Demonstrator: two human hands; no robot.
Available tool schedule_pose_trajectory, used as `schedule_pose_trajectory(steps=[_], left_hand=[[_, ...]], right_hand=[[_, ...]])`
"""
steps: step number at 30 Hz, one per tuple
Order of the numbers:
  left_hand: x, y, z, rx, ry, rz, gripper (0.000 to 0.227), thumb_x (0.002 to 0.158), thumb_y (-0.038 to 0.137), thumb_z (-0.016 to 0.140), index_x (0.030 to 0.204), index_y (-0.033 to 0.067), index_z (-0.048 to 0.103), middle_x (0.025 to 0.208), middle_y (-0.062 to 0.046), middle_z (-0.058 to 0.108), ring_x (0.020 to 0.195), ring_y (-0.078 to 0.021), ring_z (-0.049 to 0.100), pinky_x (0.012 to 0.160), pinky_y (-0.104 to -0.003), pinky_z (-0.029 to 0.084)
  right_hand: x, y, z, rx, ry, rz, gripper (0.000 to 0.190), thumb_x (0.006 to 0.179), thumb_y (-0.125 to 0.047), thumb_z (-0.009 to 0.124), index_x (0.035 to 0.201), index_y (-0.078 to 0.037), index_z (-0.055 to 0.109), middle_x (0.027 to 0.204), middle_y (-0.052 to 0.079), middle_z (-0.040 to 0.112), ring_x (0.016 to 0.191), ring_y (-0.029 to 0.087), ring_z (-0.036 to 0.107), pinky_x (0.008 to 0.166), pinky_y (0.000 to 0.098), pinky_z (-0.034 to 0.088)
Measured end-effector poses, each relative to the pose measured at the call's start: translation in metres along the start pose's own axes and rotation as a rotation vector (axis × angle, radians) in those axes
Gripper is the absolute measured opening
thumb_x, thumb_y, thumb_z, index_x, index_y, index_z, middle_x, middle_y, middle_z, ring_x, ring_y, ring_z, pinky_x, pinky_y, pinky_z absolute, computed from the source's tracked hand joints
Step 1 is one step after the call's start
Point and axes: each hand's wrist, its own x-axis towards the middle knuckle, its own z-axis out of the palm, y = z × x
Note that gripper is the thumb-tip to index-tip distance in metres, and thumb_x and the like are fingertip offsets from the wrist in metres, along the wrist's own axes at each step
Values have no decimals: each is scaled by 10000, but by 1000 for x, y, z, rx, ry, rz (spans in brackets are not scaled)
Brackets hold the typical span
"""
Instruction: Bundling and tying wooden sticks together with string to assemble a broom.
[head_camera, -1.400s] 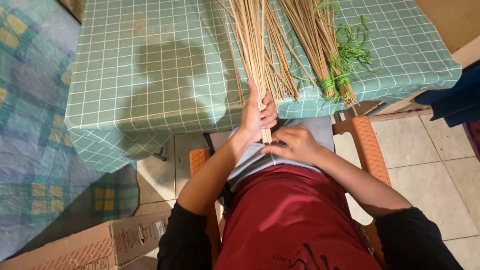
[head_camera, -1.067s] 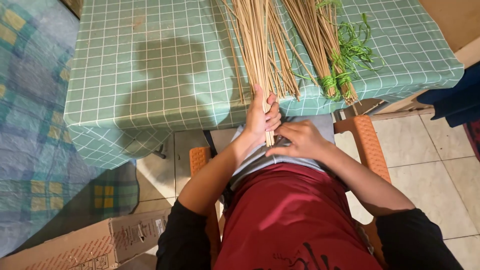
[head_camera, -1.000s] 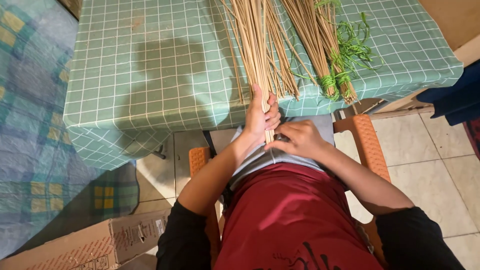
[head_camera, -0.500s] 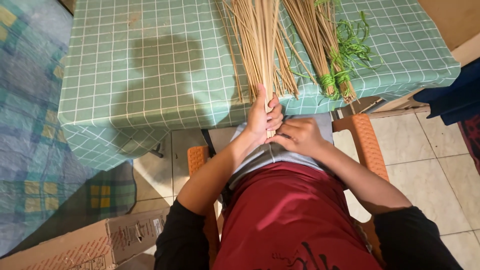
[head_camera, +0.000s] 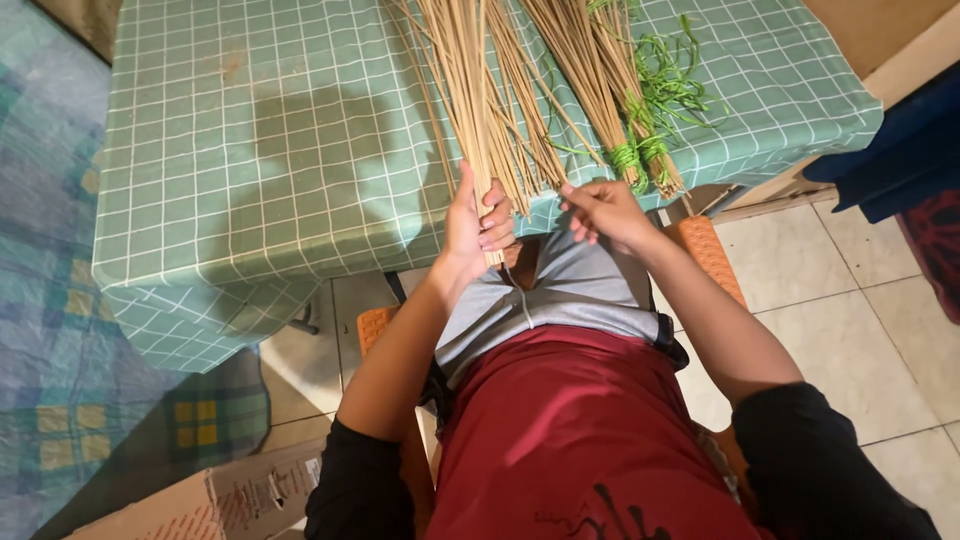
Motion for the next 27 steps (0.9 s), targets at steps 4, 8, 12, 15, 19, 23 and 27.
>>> schedule_pose_trajectory(steps=[4, 8, 12, 15, 19, 23, 27], left_hand=[[4, -2, -7, -29, 21, 5, 654, 883, 836, 373, 730, 200, 383, 517, 65, 253, 288, -45, 274, 248, -176, 221], [4, 3, -8, -64, 19, 24, 650, 900, 818, 372, 716, 195, 387, 499, 55, 253, 277, -53, 268, 238, -197, 226], [2, 5, -6, -87, 37, 37, 659, 900, 824, 375, 706, 193, 387, 491, 51, 260, 276, -60, 259, 242, -202, 225], [6, 2, -10, -97, 35, 46, 661, 906, 822, 371, 718, 189, 398, 502, 50, 264, 274, -65, 274, 239, -208, 231], [-1, 2, 3, -45, 124, 66, 618, 919, 766, 469, 726, 183, 403, 506, 71, 240, 293, -36, 240, 249, -185, 216], [-9, -1, 18, 105, 210, 141, 461, 961, 586, 603, 844, 155, 489, 547, 104, 246, 317, -18, 254, 267, -168, 223], [-16, 0, 36, 186, 251, 216, 433, 946, 479, 713, 1031, 66, 616, 519, 104, 268, 310, -20, 280, 270, -164, 253]], right_hand=[[7, 8, 0, 104, 3, -46, 240, 998, -149, 674, 799, -14, 667, 555, 170, 637, 408, 195, 659, 303, 236, 497], [6, 16, -3, 126, 144, -266, 178, 929, -7, 623, 764, 15, 687, 564, 189, 632, 408, 204, 649, 313, 238, 497], [2, 24, -6, 83, 193, -534, 193, 905, 91, 591, 750, 35, 690, 588, 221, 648, 429, 246, 661, 333, 274, 508], [-3, 25, -1, 2, 214, -666, 216, 899, 136, 586, 744, 43, 704, 585, 212, 667, 422, 237, 656, 338, 271, 503], [-17, 23, 10, -59, 200, -762, 245, 954, 103, 631, 732, 29, 703, 579, 181, 670, 443, 204, 655, 381, 268, 498], [-32, 21, 24, -221, 164, -875, 297, 947, 45, 697, 668, -58, 719, 522, 85, 668, 437, 166, 627, 434, 253, 473], [-49, 21, 44, -338, 122, -1005, 303, 920, 0, 735, 638, -113, 729, 537, 73, 658, 451, 261, 610, 449, 306, 454]])
